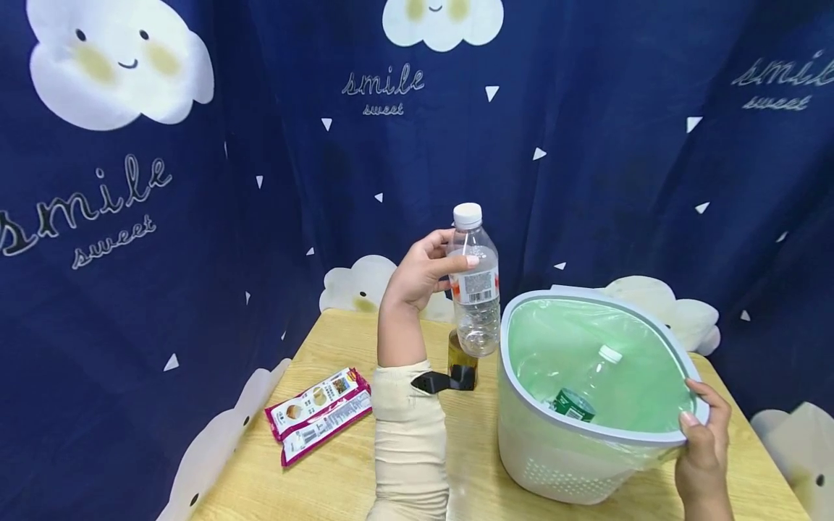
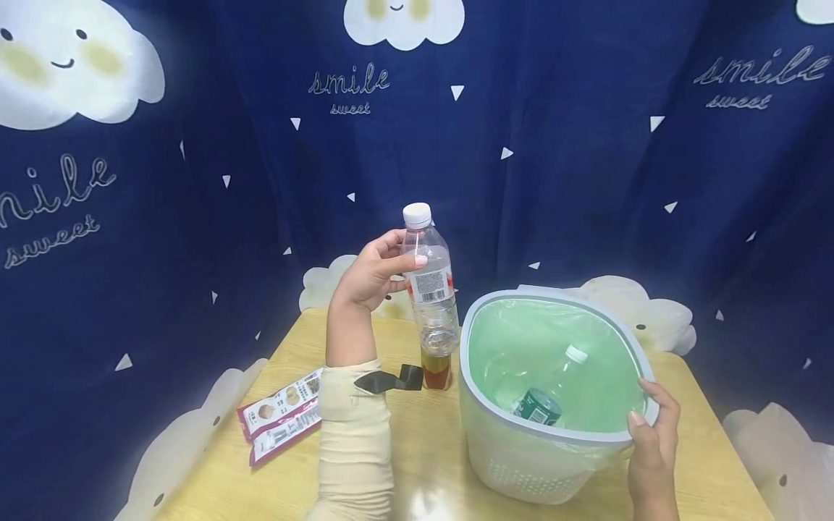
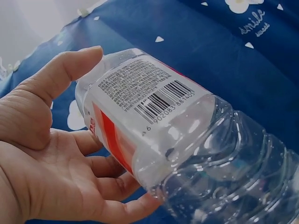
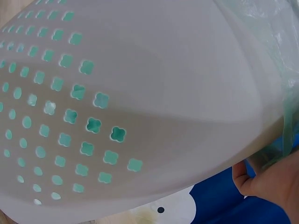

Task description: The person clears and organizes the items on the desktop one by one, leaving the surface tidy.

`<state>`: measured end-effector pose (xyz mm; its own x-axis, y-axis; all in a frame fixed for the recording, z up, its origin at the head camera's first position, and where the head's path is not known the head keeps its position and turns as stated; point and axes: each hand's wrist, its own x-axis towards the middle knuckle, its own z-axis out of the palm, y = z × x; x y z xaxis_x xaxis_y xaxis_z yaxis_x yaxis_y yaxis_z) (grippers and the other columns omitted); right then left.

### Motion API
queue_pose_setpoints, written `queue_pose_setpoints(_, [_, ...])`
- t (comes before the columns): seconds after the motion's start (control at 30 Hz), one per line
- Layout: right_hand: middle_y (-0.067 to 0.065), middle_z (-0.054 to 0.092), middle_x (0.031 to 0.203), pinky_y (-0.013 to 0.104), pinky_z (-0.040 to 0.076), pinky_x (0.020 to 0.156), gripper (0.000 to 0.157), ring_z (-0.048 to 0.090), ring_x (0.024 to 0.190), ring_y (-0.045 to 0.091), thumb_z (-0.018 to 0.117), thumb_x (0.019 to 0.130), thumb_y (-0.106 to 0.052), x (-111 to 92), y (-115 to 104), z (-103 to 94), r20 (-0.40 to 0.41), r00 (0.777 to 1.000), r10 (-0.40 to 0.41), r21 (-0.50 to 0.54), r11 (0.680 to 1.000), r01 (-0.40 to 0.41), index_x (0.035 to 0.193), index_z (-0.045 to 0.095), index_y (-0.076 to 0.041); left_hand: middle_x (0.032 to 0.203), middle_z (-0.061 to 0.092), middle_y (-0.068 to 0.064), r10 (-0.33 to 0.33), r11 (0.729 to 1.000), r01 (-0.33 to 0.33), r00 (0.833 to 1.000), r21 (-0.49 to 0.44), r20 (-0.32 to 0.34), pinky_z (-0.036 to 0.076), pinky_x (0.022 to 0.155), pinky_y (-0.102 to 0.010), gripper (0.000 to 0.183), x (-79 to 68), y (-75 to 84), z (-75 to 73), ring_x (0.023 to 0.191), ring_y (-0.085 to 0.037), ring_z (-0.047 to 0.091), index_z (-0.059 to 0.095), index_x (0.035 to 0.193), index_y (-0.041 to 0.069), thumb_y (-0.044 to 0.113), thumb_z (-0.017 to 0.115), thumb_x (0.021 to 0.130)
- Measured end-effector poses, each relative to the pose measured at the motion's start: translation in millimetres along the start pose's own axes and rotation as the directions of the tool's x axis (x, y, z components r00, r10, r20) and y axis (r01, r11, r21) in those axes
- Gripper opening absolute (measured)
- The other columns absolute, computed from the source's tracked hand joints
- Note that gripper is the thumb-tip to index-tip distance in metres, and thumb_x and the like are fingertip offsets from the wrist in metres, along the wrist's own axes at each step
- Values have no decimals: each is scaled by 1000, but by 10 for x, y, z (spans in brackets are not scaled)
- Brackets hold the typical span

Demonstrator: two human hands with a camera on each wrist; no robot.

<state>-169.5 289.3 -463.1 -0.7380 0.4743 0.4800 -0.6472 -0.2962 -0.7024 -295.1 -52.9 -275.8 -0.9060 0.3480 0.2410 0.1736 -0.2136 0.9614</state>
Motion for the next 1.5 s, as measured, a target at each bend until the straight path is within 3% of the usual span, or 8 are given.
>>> queue_pose_setpoints(0.2, [18,37,121,20,41,81,46,43,102,21,37,79,5,-41,-15,-12,-30,1000,8,-6,1000,-9,124,46,2,106,56,-10,-55,998,55,998,39,-8,42,81,-42,43,78,-19,70,99,-24,53,54,121,6,6,68,81])
queue_pose_setpoints(0.57, [18,37,121,20,40,82,45,42,103,21,39,77,6,-1,18,-22,-24,1000,7,27,1000,-6,121,48,2,117,52,-9,-32,997,39,994,63,-106,43,86,-43,50,158,101,143,106,-25,52,55,124,9,11,74,78])
queue_pose_setpoints(0.77, [18,37,120,20,40,81,46,43,102,21,39,77,6,10,24,-9,-23,1000,-2,26,1000,2,122,48,2,112,55,-9,-4,1000,3,992,-6,-128,43,81,-44,46,175,139,195,102,-24,54,56,121,10,11,74,79])
queue_pose_setpoints(1.0, [20,40,119,21,43,77,48,45,98,22,37,77,4,-7,-9,34,-55,998,-7,-23,1000,5,123,49,2,106,55,-8,-4,997,-3,996,-79,-85,45,76,-40,44,255,80,327,96,-22,56,56,119,8,6,71,78])
queue_pose_setpoints(1.27, [19,40,118,21,44,77,46,46,98,22,38,76,6,-2,13,46,-31,999,-9,40,999,10,121,50,2,105,56,-7,-9,997,5,999,-78,-51,44,76,-40,44,313,36,445,95,-21,56,57,119,14,7,72,78])
queue_pose_setpoints(1.5, [19,39,120,20,42,80,46,44,101,22,38,77,6,5,-3,35,-32,999,-7,16,1000,8,121,49,3,104,59,-4,-80,995,82,996,-55,41,46,74,-40,46,415,-70,624,93,-20,58,58,119,20,6,73,78])
